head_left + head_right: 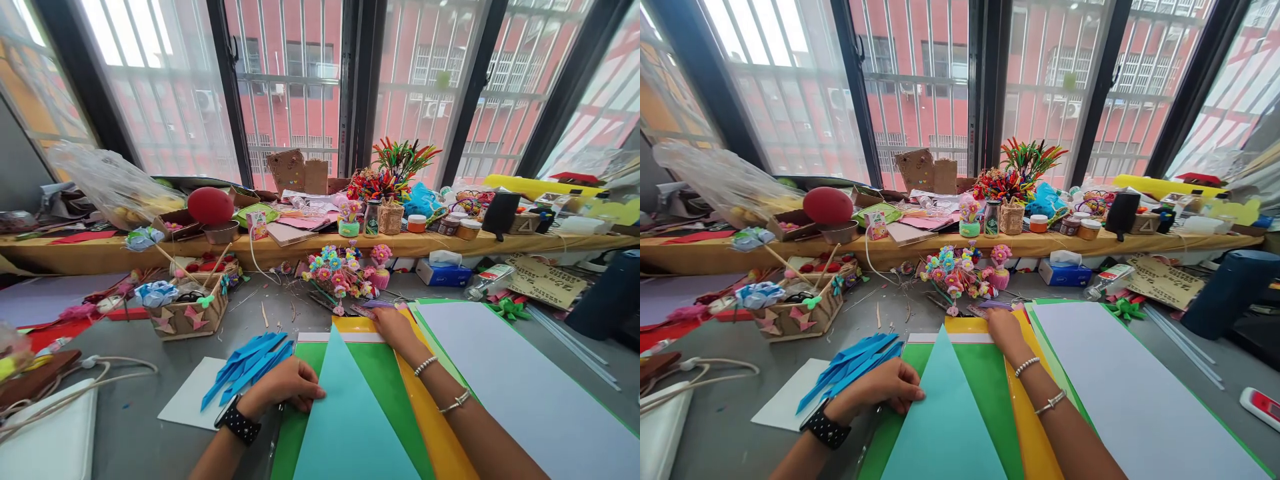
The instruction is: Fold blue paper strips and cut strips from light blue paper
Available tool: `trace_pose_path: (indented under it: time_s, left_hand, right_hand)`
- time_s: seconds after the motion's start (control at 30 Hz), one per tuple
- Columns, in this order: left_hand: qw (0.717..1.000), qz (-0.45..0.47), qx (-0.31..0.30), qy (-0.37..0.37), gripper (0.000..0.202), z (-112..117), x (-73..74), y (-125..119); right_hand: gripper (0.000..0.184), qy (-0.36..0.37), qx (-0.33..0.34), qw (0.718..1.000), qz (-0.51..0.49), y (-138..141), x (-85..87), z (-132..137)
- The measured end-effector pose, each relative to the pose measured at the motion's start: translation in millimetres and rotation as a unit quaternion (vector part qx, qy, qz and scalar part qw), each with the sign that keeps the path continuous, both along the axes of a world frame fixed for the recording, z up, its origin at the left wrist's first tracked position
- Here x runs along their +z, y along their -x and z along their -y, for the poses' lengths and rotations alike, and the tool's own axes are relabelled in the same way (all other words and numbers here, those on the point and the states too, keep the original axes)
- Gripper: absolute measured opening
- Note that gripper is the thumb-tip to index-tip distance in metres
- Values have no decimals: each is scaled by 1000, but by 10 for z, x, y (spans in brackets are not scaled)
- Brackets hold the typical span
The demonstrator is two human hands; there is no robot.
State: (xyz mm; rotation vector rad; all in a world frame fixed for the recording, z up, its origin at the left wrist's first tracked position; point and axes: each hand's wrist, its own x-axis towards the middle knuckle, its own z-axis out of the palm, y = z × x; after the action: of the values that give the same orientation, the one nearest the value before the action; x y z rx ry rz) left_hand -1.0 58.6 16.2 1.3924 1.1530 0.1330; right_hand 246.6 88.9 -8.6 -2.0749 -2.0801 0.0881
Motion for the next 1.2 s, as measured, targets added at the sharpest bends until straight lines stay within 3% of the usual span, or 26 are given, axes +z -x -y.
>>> trace_pose_path:
  time_s: [0.23,0.4,0.57,0.8,1.07,1.2]
  left_hand:
    - [1000,-6,-4,-4,37,1,7,4]
    - [1000,-10,-10,-15,36,-27,-26,28]
    - [998,-9,14,-60,41,-83,-53,49]
    - [986,-25,25,-160,45,-65,-36,34]
    - [975,-90,-31,-201,44,34,15,6]
    - [954,-148,-57,-253,42,33,57,14]
  right_hand:
    - [25,-23,15,999,26,-36,3,-52]
    - [19,-107,18,994,-1,-11,64,302]
    - [20,-145,85,984,-56,160,49,577]
    - [23,-137,154,975,-85,392,12,465]
    - [18,-125,158,975,-98,494,7,362]
    - [24,-125,168,974,-86,497,-30,375]
